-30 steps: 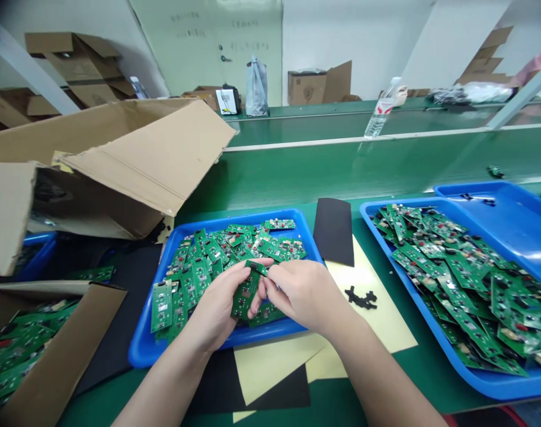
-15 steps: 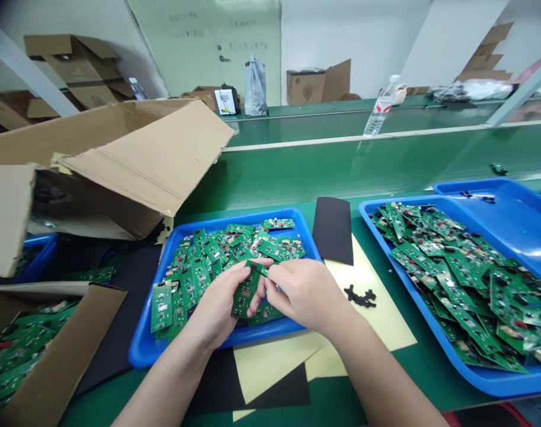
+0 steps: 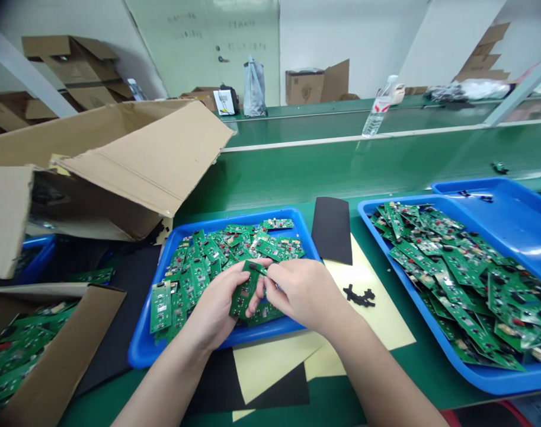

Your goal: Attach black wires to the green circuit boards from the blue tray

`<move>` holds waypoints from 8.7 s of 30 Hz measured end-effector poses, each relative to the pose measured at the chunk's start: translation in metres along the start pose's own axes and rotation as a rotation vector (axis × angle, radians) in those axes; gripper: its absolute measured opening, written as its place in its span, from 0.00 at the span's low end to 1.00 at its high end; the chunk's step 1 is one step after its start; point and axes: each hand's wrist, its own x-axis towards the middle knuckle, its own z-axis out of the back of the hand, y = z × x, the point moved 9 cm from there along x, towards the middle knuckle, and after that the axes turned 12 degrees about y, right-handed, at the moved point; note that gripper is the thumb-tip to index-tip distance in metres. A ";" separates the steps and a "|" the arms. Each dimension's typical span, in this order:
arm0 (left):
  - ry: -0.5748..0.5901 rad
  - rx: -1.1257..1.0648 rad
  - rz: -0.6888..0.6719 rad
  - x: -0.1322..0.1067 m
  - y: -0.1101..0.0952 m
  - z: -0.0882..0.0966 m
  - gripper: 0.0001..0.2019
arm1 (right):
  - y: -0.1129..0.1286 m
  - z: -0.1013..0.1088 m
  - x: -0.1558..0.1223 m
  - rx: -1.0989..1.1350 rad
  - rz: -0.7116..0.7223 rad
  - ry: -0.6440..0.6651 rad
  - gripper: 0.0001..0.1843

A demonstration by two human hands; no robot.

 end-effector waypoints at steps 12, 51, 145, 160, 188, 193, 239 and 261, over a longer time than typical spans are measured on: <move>0.009 -0.004 -0.010 0.001 0.000 0.000 0.16 | 0.000 -0.001 0.000 -0.032 -0.001 0.001 0.16; 0.201 0.514 0.063 0.003 0.002 -0.011 0.20 | -0.017 0.011 -0.002 -0.153 -0.117 -0.148 0.17; -0.038 0.893 -1.017 -0.050 -0.072 -0.017 0.16 | 0.003 -0.038 0.000 1.929 -0.158 0.248 0.20; 0.182 0.540 -0.733 -0.032 -0.063 -0.023 0.18 | -0.014 0.012 -0.012 1.141 -0.127 -0.230 0.09; 0.238 0.200 -0.442 -0.014 -0.041 -0.014 0.13 | -0.006 0.039 -0.018 0.669 -0.119 -0.359 0.03; 0.240 0.235 -0.446 -0.013 -0.042 -0.015 0.11 | -0.005 0.043 -0.019 0.622 -0.121 -0.418 0.04; -0.108 1.475 -1.180 -0.063 -0.070 -0.046 0.19 | -0.030 -0.028 -0.006 1.574 -0.242 0.088 0.23; -0.123 1.220 -1.077 -0.058 -0.079 -0.034 0.15 | -0.003 -0.030 -0.004 1.877 -0.138 0.246 0.21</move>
